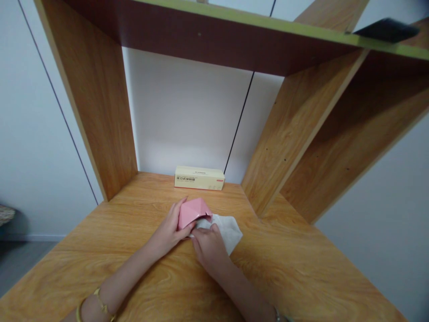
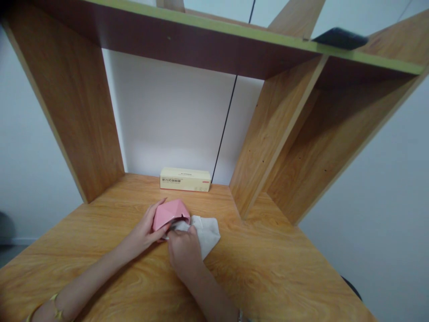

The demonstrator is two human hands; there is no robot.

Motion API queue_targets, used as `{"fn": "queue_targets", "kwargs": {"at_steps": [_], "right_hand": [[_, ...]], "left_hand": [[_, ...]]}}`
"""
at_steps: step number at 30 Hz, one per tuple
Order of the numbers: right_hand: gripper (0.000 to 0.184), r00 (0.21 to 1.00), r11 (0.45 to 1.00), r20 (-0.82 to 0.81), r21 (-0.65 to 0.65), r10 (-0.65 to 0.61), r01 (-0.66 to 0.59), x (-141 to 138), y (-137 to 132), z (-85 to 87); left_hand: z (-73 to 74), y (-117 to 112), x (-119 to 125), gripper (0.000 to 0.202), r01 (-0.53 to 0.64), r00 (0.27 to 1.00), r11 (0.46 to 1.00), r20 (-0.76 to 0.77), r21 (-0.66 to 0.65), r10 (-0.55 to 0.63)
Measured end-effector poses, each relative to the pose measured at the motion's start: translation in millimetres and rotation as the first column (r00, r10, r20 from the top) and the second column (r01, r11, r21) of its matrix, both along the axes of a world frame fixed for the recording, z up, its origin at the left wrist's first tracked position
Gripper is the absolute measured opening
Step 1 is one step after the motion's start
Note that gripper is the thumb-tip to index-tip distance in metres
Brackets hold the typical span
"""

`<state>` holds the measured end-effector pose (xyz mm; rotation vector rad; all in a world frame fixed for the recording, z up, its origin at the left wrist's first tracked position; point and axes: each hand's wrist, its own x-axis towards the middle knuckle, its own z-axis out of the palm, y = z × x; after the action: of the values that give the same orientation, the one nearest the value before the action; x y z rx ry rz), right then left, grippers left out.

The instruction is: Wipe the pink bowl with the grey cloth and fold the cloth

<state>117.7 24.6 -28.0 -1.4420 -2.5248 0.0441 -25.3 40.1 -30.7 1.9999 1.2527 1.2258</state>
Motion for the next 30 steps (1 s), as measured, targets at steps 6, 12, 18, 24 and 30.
{"fn": "queue_targets", "kwargs": {"at_steps": [6, 12, 18, 24, 30], "right_hand": [[0.024, 0.994, 0.995, 0.069, 0.049, -0.086, 0.083, 1, 1, 3.5], [0.026, 0.966, 0.972, 0.145, 0.127, -0.215, 0.197, 3, 3, 7.9], [0.024, 0.947, 0.940, 0.115, 0.207, -0.299, 0.271, 11, 4, 11.8], [0.028, 0.925, 0.929, 0.167, 0.208, -0.343, 0.307, 13, 5, 12.3], [0.031, 0.923, 0.945, 0.207, 0.106, -0.324, 0.308, 7, 7, 5.0]], "left_hand": [[2.8, -1, -10, 0.060, 0.104, 0.993, 0.992, 0.057, -0.077, -0.100], [3.4, -3, -13, 0.060, 0.133, 0.991, 0.985, 0.040, -0.112, -0.129], [3.5, -6, -12, 0.059, 0.113, 0.993, 0.982, 0.035, -0.154, -0.109], [3.1, -3, -10, 0.060, 0.168, 0.985, 0.964, 0.068, -0.206, -0.158], [15.4, -5, -10, 0.056, 0.072, 0.997, 0.975, 0.030, -0.208, -0.067]]}}
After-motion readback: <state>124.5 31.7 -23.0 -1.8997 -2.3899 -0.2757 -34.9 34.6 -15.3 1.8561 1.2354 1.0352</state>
